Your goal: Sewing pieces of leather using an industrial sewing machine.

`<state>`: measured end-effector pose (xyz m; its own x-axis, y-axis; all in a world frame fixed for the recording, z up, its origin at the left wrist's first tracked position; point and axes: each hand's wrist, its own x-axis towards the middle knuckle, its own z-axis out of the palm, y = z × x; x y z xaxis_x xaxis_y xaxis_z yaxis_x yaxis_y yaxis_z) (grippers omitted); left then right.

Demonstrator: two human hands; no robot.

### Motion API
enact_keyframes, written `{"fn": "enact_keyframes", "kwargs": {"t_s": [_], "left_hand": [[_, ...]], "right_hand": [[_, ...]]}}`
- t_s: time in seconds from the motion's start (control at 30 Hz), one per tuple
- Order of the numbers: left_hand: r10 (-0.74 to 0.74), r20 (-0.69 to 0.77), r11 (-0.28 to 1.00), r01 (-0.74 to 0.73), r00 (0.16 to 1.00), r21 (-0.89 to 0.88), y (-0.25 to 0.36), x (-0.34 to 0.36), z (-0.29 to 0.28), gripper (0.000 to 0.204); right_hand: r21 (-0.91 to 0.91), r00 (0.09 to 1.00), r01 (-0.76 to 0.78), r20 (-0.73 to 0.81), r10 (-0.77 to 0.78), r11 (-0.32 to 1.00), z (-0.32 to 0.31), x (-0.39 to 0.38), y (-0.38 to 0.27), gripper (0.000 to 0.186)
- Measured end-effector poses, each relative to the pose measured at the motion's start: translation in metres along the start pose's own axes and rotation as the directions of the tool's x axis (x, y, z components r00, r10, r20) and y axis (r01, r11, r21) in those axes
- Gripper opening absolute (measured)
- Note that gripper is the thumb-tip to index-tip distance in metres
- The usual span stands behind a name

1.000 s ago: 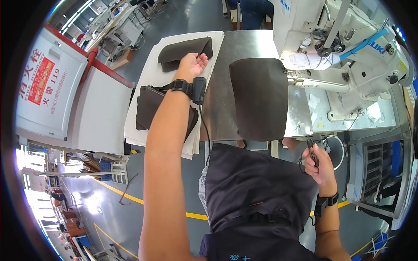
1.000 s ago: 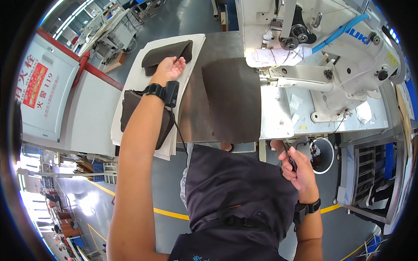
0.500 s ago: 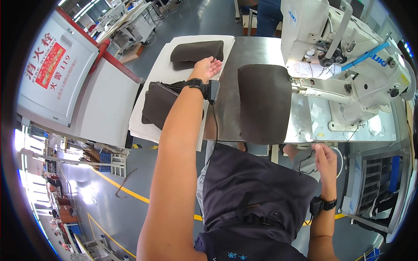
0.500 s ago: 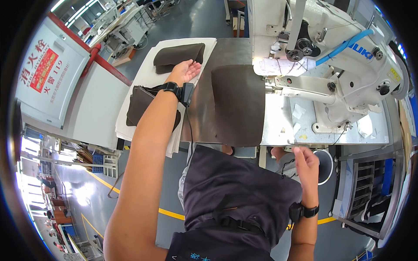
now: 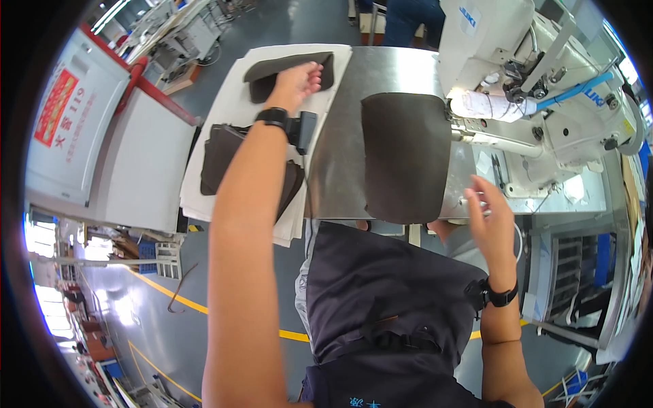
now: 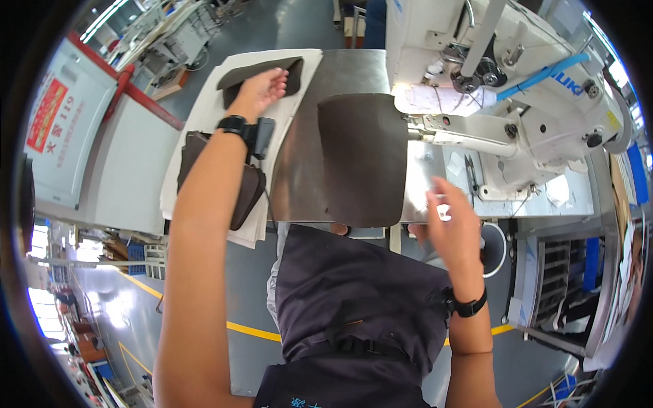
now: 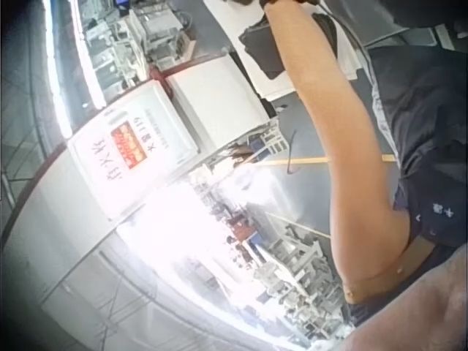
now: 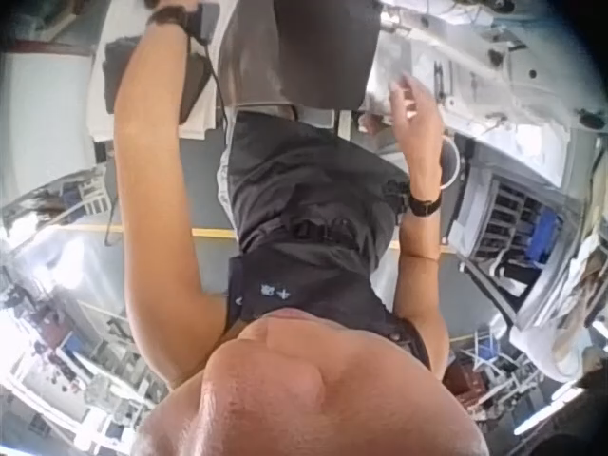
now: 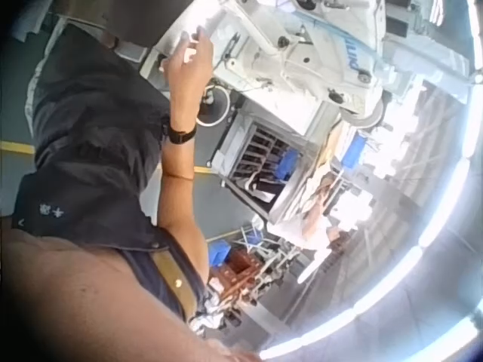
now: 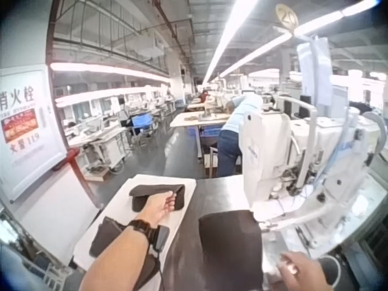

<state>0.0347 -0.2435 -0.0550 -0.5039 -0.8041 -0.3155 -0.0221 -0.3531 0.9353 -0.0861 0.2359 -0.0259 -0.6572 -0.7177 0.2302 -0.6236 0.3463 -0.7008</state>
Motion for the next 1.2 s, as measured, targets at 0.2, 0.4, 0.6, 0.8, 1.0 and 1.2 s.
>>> {"fn": "enact_keyframes", "kwargs": {"t_s": [0.2,0.4,0.6,0.8,1.0,1.2], "left_hand": [[-0.075,0.048,0.997,0.076,0.996,-0.023,0.036,0.001,-0.001,0.029],[-0.167,0.0,0.979,0.166,0.986,-0.121,0.02,0.02,-0.001,0.032],[0.005,-0.045,0.991,0.001,0.999,0.137,0.022,0.033,0.005,0.028],[-0.058,0.007,0.989,0.057,0.998,0.135,0.041,0.038,-0.004,0.031],[-0.041,0.086,0.993,0.031,0.995,0.116,0.044,0.038,-0.02,0.035],[0.221,0.083,0.975,-0.218,0.972,-0.04,0.095,0.048,-0.005,0.037]], "right_hand": [[0.379,0.898,0.19,0.305,-0.316,0.906,0.051,0.037,-0.111,0.042],[0.484,0.977,-0.092,0.212,-0.015,0.87,0.218,0.159,-0.139,0.058],[0.397,0.903,-0.415,0.07,0.424,0.818,0.272,0.246,-0.14,0.05],[0.398,0.913,-0.383,0.025,0.407,0.833,0.285,0.267,-0.131,0.024],[0.667,0.807,-0.588,0.517,0.285,0.457,0.294,0.28,-0.139,0.024],[0.63,0.944,-0.327,0.247,0.218,0.704,0.317,0.293,-0.105,0.026]]}}
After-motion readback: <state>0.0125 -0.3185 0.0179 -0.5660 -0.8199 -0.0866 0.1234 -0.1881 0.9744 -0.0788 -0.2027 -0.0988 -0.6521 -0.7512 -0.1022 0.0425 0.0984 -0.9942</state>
